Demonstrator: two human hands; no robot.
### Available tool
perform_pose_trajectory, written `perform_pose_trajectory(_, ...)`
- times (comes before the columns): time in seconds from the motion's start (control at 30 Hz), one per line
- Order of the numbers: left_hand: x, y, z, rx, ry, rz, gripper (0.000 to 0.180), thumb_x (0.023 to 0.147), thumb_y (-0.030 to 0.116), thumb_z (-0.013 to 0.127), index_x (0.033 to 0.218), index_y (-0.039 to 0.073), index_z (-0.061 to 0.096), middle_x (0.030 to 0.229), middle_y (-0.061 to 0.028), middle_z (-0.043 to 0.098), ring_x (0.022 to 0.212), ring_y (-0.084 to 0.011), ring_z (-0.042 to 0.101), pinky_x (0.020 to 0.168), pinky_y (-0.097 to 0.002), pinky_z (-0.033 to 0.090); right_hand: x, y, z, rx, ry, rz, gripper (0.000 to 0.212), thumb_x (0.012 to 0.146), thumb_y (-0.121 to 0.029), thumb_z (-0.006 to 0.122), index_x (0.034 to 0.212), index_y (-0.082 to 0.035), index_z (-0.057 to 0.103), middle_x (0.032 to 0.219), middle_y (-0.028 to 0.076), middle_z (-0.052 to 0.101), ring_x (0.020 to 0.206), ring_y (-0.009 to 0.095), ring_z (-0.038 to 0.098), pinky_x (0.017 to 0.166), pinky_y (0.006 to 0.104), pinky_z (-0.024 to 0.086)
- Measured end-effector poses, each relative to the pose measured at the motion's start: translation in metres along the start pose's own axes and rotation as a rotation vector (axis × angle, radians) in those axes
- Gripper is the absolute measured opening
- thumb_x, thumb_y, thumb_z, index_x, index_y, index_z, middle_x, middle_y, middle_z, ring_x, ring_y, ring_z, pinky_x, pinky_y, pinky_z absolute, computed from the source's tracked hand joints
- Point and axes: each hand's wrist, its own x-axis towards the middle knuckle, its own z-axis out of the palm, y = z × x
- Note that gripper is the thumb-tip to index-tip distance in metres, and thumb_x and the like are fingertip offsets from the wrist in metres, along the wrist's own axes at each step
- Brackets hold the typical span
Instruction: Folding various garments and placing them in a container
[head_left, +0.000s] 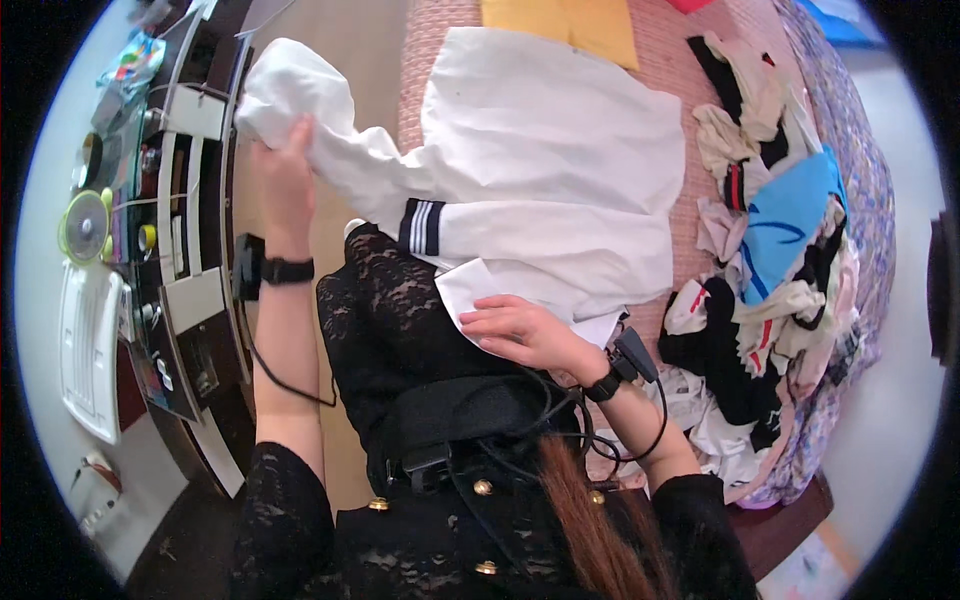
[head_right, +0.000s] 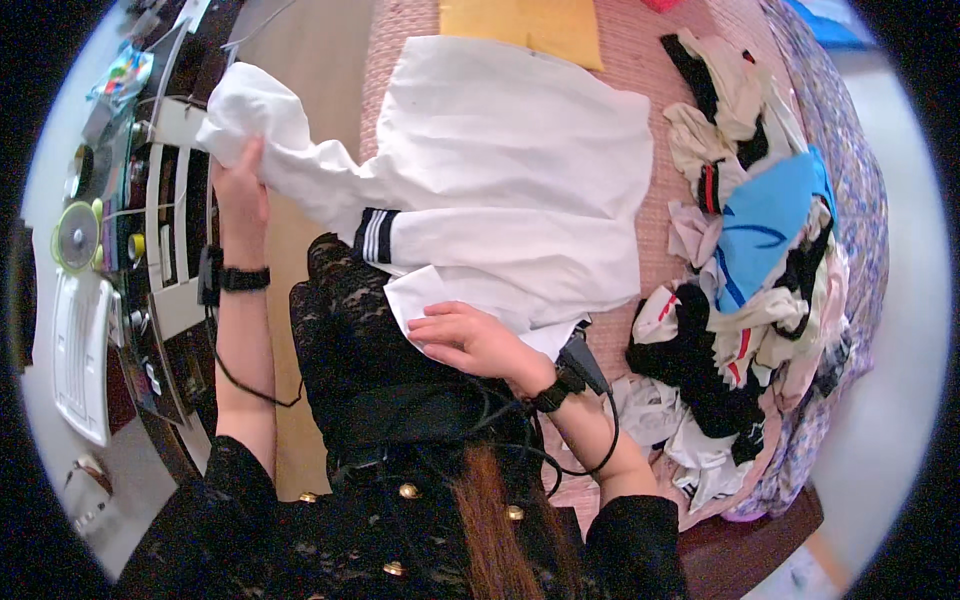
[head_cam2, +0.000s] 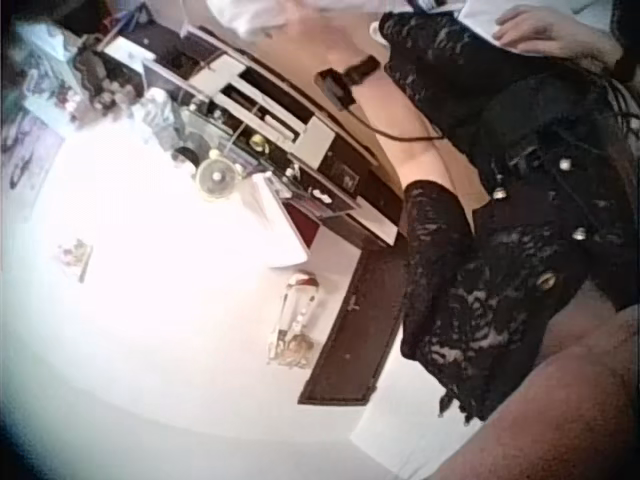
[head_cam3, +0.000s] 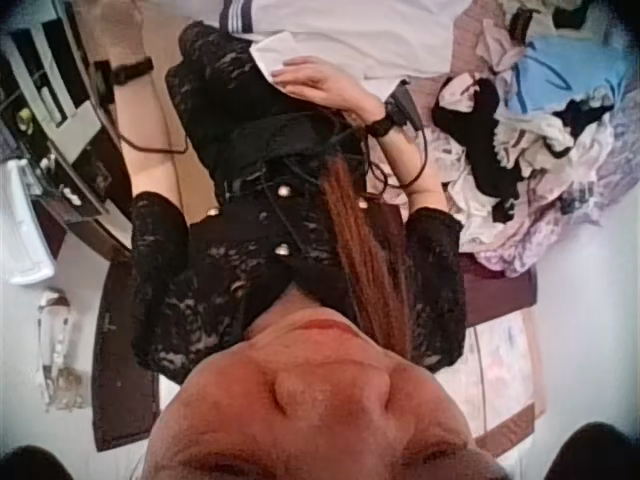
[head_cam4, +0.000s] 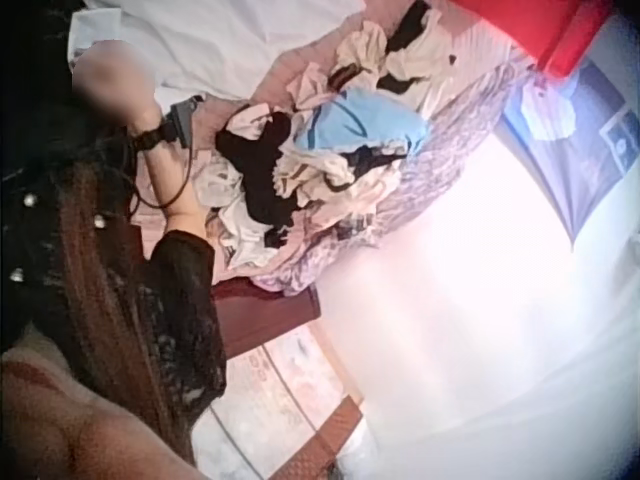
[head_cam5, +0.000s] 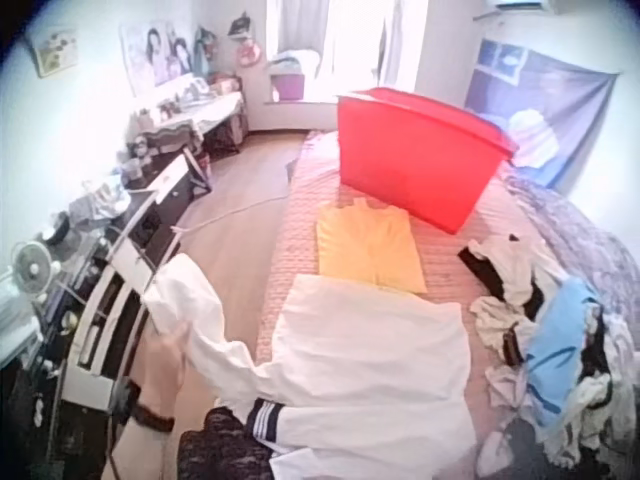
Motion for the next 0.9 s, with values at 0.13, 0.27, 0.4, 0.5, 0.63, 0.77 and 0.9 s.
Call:
perform_pose_trajectory(0.13,-0.09,-0.004,0.06,0.901,-0.643,0.363,0.026,0.076,0.004,0.06,0.101,-0.003,0.058,0.091,-0.0212,0.06,0.086,-0.0302,0.06,0.073,-0.0385,0.048,-0.011,0.001,-0.001,0.06,0.047,-0.029,0.027,0.084,-0.015,0.061,0.11,-0.009,0.064,0.116,0.006,0.062,0.112,0.028,0.052,0.095,0.0373,0.042)
perform_pose_trajectory(0.27,-0.157,-0.025,0.104,0.85,-1.312,0.562,0.056,0.07,0.006,0.061,0.125,0.014,0.052,0.131,-0.0235,0.043,0.107,-0.0393,0.052,0.091,-0.042,0.044,-0.026,0.001,-0.004,0.125,0.063,-0.006,0.027,0.085,-0.016,0.06,0.11,-0.008,0.064,0.115,0.008,0.062,0.11,0.027,0.053,0.094,0.0362,0.043)
perform_pose_trajectory(0.4,-0.167,-0.033,0.101,0.995,-1.487,0.475,0.065,0.072,0.007,0.062,0.133,0.018,0.044,0.14,-0.0164,0.036,0.123,-0.0342,0.042,0.099,-0.0432,0.037,-0.049,-0.001,-0.016,0.153,0.105,0.073,0.026,0.085,-0.016,0.061,0.109,-0.007,0.064,0.107,0.011,0.065,0.107,0.025,0.055,0.091,0.0343,0.044)
perform_pose_trajectory(0.5,-0.161,-0.03,0.088,0.945,-1.389,0.399,0.07,0.071,0.005,0.062,0.136,0.018,0.039,0.14,-0.0119,0.039,0.123,-0.0312,0.042,0.101,-0.0424,0.035,-0.07,-0.002,-0.038,0.183,0.29,0.309,0.024,0.085,-0.014,0.062,0.107,-0.006,0.065,0.098,0.011,0.067,0.103,0.022,0.057,0.089,0.0337,0.045)
perform_pose_trajectory(0.63,-0.156,-0.031,0.082,0.97,-1.356,0.414,0.069,0.073,0.005,0.063,0.137,0.012,0.038,0.137,-0.0109,0.043,0.124,-0.0296,0.042,0.102,-0.041,0.034,-0.078,0.018,-0.079,-0.417,0.818,0.123,0.034,0.077,-0.007,0.064,0.111,-0.007,0.062,0.111,0.012,0.061,0.108,0.028,0.053,0.091,0.0347,0.043)
perform_pose_trajectory(0.77,-0.151,-0.03,0.078,1.027,-1.392,0.299,0.055,0.082,0.023,0.062,0.132,0.008,0.044,0.132,-0.0131,0.048,0.125,-0.0308,0.041,0.104,-0.0408,0.032,-0.095,0.054,-0.097,-0.716,0.569,0.186,0.04,0.076,-0.009,0.065,0.116,-0.006,0.059,0.127,0.011,0.053,0.117,0.03,0.046,0.097,0.0365,0.038)
perform_pose_trajectory(0.9,-0.134,-0.013,0.054,0.988,-1.367,0.147,0.051,0.083,0.034,0.061,0.125,0.005,0.052,0.131,-0.0139,0.049,0.127,-0.0304,0.039,0.105,-0.0404,0.03,-0.121,0.072,-0.09,-0.768,0.46,0.303,0.035,0.077,-0.01,0.066,0.112,-0.006,0.061,0.123,0.009,0.056,0.116,0.031,0.047,0.097,0.0387,0.038)
